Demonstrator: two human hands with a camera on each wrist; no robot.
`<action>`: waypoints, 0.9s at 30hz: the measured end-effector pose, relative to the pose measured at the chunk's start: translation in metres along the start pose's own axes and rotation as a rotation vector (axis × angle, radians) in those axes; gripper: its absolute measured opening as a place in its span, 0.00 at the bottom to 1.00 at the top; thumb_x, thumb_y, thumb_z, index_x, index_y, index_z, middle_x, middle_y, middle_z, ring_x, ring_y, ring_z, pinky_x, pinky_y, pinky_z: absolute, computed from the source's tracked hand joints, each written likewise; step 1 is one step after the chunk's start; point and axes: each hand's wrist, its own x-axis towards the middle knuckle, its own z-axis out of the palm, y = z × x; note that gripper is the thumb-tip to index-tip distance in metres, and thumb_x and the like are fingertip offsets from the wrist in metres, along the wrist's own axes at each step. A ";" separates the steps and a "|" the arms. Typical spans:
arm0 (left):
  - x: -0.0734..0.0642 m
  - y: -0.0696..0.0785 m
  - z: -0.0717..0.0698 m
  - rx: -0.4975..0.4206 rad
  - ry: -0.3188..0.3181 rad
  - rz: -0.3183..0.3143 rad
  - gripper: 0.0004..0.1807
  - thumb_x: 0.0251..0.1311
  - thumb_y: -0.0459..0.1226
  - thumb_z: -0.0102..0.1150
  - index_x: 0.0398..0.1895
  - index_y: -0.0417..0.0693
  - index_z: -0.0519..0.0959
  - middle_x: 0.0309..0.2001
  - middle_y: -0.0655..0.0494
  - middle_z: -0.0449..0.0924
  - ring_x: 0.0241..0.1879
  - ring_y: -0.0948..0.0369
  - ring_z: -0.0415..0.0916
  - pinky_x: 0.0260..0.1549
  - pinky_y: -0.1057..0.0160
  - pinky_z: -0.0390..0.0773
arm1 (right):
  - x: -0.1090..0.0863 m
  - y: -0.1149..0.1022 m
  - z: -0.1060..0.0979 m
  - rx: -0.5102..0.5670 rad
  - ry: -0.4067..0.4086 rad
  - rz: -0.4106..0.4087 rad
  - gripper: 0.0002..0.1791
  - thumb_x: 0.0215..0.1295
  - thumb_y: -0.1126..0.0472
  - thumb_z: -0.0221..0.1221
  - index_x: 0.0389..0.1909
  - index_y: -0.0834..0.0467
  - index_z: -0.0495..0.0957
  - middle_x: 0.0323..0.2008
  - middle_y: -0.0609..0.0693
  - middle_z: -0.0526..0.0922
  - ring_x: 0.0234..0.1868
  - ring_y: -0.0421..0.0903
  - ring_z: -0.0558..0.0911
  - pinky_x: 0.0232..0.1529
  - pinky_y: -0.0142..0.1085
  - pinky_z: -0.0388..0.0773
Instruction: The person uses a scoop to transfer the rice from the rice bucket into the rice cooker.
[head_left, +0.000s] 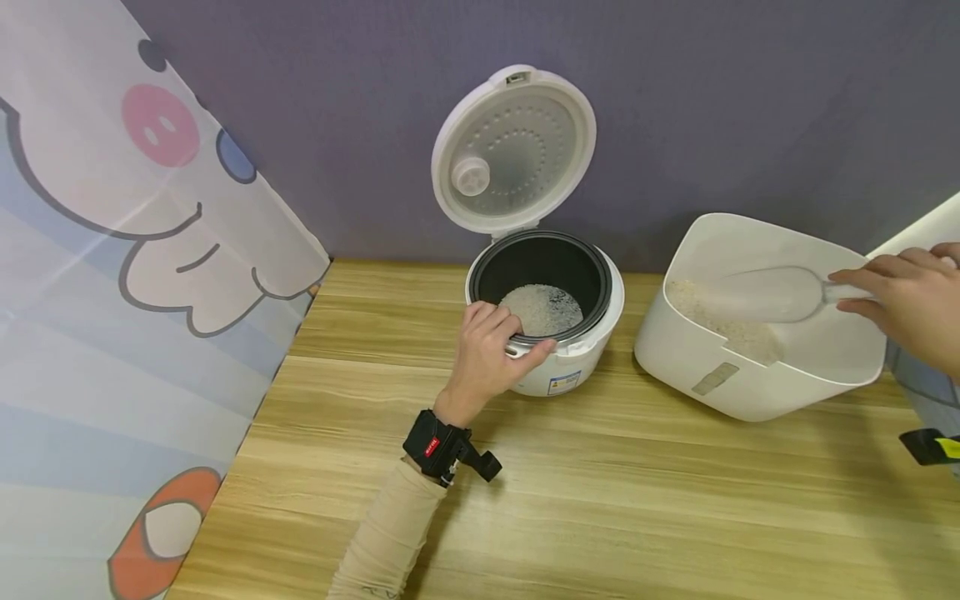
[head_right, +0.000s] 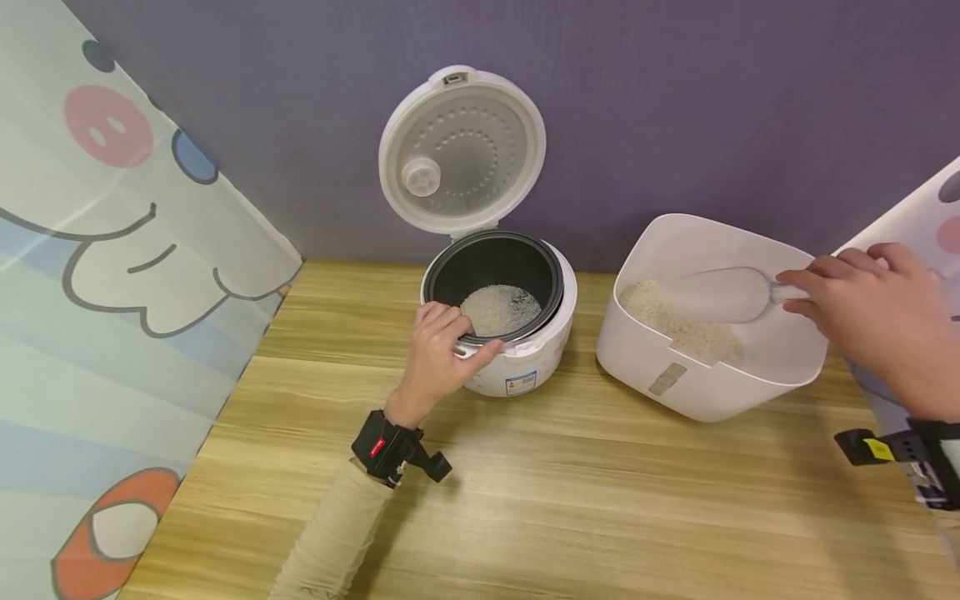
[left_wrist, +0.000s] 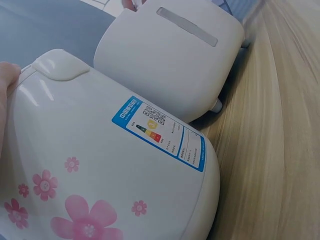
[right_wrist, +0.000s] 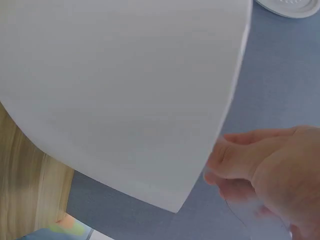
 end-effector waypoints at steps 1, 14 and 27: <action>0.000 0.000 0.000 -0.002 -0.002 -0.001 0.32 0.68 0.62 0.56 0.18 0.46 0.71 0.21 0.58 0.70 0.27 0.57 0.70 0.46 0.53 0.73 | 0.001 0.000 0.001 -0.003 0.006 -0.016 0.45 0.78 0.32 0.30 0.34 0.67 0.80 0.28 0.70 0.80 0.30 0.70 0.75 0.47 0.64 0.62; -0.001 0.000 0.001 -0.005 0.000 -0.001 0.30 0.66 0.61 0.59 0.19 0.47 0.71 0.21 0.59 0.70 0.27 0.58 0.70 0.46 0.53 0.73 | 0.016 -0.007 0.007 -0.200 -0.050 -0.185 0.10 0.49 0.78 0.58 0.34 0.68 0.80 0.33 0.66 0.81 0.39 0.66 0.79 0.51 0.60 0.71; -0.001 0.000 0.001 -0.011 0.000 -0.005 0.27 0.61 0.58 0.66 0.19 0.47 0.72 0.21 0.58 0.71 0.28 0.57 0.71 0.47 0.53 0.73 | 0.012 -0.008 0.013 -0.250 -0.199 -0.252 0.13 0.49 0.81 0.56 0.27 0.62 0.82 0.30 0.60 0.81 0.39 0.62 0.79 0.50 0.58 0.70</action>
